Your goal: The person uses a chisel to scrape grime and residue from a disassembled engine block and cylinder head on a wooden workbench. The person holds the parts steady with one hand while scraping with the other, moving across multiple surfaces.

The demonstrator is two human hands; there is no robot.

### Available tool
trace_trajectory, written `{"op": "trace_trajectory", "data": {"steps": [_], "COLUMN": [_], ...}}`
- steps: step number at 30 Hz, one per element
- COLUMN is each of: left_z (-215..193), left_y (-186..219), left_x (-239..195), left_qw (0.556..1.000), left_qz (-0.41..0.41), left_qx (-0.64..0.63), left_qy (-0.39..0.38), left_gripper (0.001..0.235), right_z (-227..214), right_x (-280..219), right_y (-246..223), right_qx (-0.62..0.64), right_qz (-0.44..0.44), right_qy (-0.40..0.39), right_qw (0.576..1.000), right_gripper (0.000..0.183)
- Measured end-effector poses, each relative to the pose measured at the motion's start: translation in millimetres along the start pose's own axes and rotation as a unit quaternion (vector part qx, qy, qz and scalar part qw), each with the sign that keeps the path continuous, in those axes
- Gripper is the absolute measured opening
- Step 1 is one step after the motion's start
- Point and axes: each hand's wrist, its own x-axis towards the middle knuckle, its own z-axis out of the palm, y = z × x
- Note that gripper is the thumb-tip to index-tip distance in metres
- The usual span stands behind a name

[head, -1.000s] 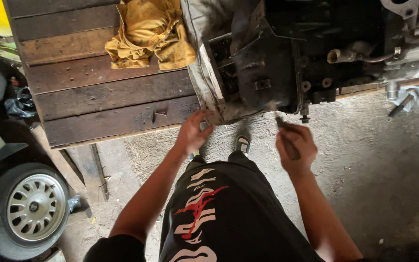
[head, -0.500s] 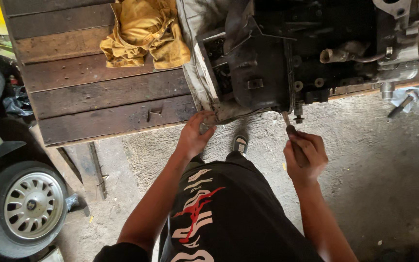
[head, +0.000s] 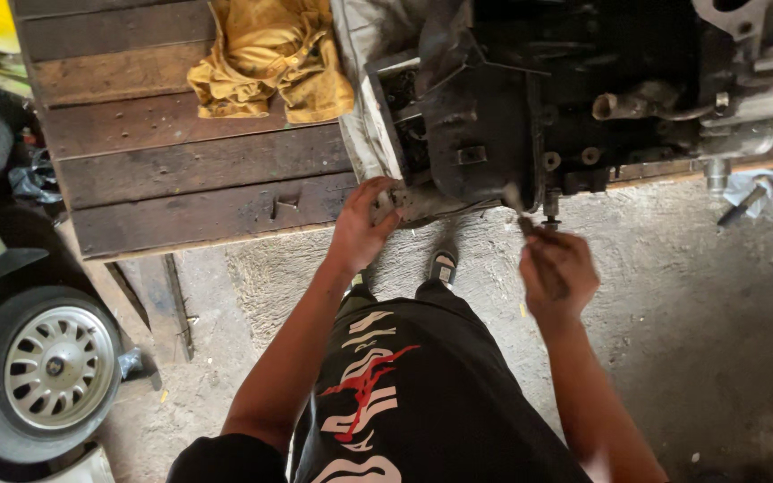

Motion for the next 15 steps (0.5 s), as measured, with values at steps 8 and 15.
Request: {"op": "trace_trajectory", "data": {"steps": [8, 15], "left_z": [-2.5, -11.2], "left_y": [0.8, 2.4], "left_x": [-9.6, -13.2], "left_qw": [1.000, 0.998], "left_qz": [-0.024, -0.063], "left_qx": [-0.009, -0.009], "left_qy": [0.006, 0.021], "left_gripper": [0.047, 0.048], "right_z": [31.4, 44.4], "right_x": [60.9, 71.7], "right_y": [17.1, 8.8], "right_qx": [0.091, 0.161], "right_qz": [0.052, 0.107], "right_qy": [-0.026, -0.025], "right_qw": [0.994, 0.981], "right_gripper": [0.018, 0.016]}}
